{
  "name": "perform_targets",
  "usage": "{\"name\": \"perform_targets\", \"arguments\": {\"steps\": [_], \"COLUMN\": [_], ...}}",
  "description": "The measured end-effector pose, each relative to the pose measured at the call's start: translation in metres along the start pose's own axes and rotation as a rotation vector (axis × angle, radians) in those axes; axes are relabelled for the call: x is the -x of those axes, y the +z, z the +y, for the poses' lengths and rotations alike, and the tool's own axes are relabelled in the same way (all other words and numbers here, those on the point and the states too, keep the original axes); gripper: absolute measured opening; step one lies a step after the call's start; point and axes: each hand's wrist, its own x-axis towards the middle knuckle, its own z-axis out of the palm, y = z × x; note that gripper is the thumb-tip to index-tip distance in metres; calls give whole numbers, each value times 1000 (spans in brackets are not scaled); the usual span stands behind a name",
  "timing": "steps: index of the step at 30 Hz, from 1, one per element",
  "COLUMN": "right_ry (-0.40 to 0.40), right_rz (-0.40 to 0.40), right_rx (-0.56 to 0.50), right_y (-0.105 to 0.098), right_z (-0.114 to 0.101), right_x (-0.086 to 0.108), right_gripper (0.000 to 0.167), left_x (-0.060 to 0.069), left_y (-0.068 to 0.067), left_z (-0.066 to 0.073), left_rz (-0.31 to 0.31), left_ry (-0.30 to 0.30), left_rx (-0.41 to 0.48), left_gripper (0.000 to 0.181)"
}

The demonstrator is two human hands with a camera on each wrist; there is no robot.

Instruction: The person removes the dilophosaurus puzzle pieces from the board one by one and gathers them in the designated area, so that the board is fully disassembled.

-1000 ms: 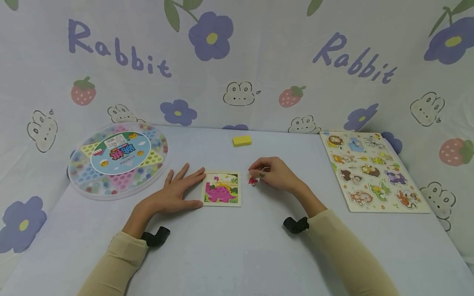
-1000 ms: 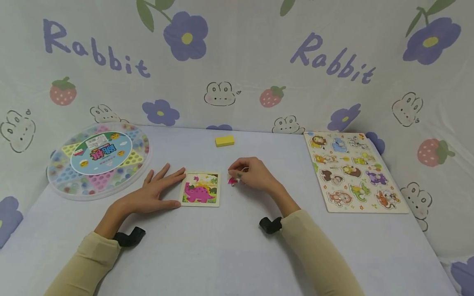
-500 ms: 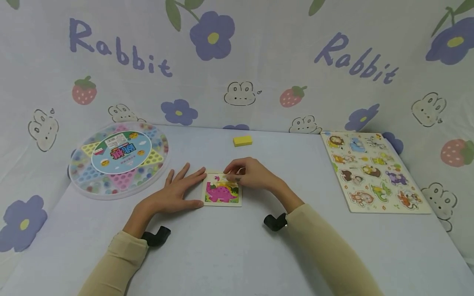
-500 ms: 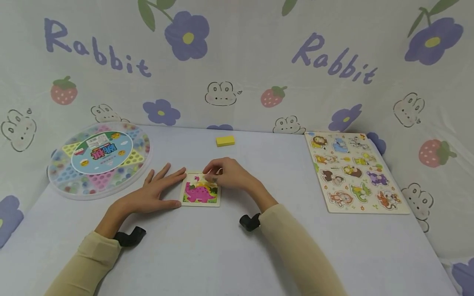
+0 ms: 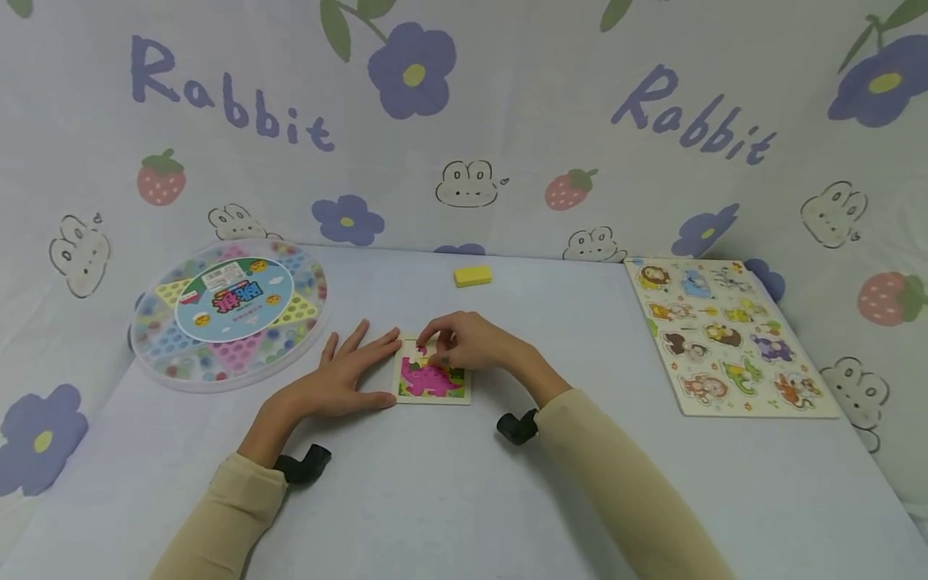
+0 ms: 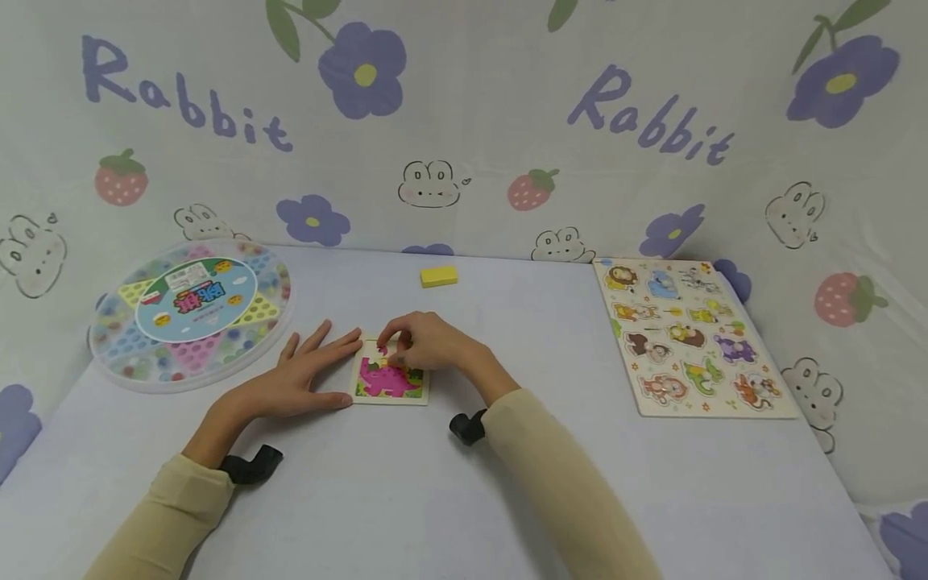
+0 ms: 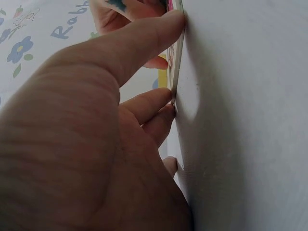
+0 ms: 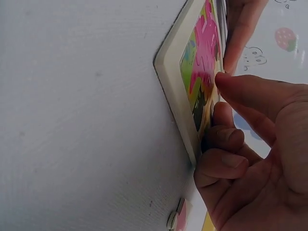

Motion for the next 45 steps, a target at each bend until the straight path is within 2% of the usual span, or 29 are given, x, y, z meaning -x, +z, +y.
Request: {"name": "perform_targets", "arguments": {"steps": [8, 18, 34, 45], "right_ry": [47, 62, 107, 76], "right_rz": [-21, -20, 57, 73], "right_rx": [19, 47, 116, 118], "right_y": [2, 3, 7, 10], "right_z": [-6, -8, -14, -9], "right_x": [-1, -1, 5, 4], "right_gripper": [31, 30, 29, 33], "left_x": [0, 1, 0, 2], "left_y": [1, 1, 1, 0], "left_z": [-1, -1, 1, 2], "left_rz": [7, 9, -1, -1], "left_ry": [1, 3, 6, 0], "left_rx": [11, 6, 5, 5], "left_gripper": [86, 86, 87, 87]}}
